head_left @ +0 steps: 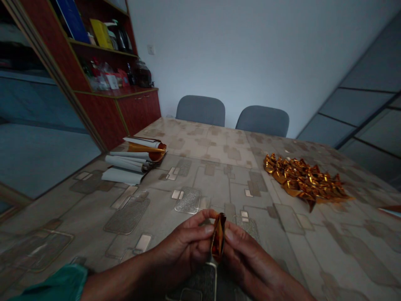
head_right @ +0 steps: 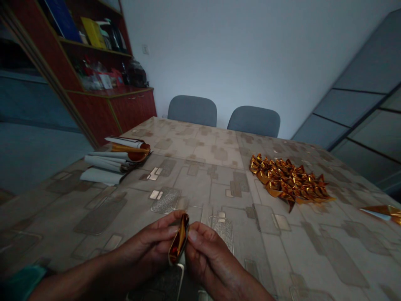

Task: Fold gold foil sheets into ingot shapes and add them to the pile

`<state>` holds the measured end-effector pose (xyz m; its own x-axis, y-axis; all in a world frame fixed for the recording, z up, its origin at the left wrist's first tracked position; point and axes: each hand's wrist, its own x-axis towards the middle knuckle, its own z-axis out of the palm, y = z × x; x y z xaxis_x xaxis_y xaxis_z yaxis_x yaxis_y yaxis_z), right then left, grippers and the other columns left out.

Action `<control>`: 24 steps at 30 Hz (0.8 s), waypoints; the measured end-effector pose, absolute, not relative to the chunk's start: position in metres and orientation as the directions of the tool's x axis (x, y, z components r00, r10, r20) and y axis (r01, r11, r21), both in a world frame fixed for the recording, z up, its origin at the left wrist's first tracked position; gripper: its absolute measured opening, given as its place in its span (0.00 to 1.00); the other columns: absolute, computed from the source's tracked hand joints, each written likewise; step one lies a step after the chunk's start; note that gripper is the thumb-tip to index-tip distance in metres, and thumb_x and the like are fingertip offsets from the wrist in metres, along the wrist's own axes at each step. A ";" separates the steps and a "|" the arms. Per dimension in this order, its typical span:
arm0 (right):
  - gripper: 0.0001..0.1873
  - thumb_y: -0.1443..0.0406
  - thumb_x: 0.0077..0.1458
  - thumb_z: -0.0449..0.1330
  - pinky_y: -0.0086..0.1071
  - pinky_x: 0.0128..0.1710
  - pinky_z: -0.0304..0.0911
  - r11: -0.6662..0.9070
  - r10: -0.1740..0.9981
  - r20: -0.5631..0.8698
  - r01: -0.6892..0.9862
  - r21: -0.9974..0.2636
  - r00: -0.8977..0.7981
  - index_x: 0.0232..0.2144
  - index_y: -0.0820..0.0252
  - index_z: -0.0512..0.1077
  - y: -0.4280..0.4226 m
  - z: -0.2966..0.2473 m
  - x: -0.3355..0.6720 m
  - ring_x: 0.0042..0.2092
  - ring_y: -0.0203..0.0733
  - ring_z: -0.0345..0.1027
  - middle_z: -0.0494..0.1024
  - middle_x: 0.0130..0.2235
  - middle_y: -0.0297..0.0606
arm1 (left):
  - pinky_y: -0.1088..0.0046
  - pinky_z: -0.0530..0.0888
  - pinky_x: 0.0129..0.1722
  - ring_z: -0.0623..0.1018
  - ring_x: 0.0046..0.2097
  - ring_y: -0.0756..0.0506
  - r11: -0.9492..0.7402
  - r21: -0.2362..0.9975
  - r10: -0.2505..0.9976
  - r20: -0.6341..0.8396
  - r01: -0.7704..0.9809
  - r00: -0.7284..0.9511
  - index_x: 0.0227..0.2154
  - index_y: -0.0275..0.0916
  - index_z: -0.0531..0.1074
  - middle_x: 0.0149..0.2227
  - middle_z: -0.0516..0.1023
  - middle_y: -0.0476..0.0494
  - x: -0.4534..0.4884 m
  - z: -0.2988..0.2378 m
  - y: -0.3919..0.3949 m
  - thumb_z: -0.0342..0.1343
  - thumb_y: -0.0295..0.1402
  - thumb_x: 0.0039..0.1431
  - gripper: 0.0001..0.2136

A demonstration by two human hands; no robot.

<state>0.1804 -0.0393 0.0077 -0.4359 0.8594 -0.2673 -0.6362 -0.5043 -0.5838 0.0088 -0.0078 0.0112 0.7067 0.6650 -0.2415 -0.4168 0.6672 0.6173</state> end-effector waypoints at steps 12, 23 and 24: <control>0.11 0.61 0.56 0.70 0.19 0.27 0.62 -0.548 0.828 -0.265 -0.612 -0.569 -0.495 0.33 0.66 0.78 -0.038 0.003 0.185 0.23 0.26 0.62 0.71 0.22 0.28 | 0.82 0.64 0.23 0.77 0.27 0.52 0.674 0.594 0.679 -0.266 -0.439 0.684 0.38 0.41 0.67 0.30 0.75 0.50 0.009 0.011 -0.006 0.66 0.30 0.56 0.12; 0.16 0.62 0.53 0.72 0.24 0.34 0.66 -0.566 0.817 -0.319 -0.568 -0.597 -0.480 0.40 0.67 0.76 -0.037 -0.002 0.186 0.32 0.33 0.71 0.78 0.33 0.38 | 0.83 0.62 0.21 0.69 0.22 0.56 0.590 0.713 0.709 -0.233 -0.379 0.666 0.34 0.38 0.71 0.26 0.75 0.50 0.009 0.011 -0.006 0.70 0.38 0.52 0.14; 0.16 0.62 0.53 0.72 0.25 0.35 0.66 -0.563 0.818 -0.314 -0.563 -0.605 -0.481 0.40 0.66 0.76 -0.037 -0.002 0.186 0.32 0.33 0.71 0.78 0.34 0.38 | 0.83 0.62 0.21 0.69 0.22 0.56 0.577 0.729 0.711 -0.227 -0.368 0.666 0.34 0.38 0.71 0.27 0.76 0.50 0.009 0.012 -0.006 0.71 0.38 0.51 0.15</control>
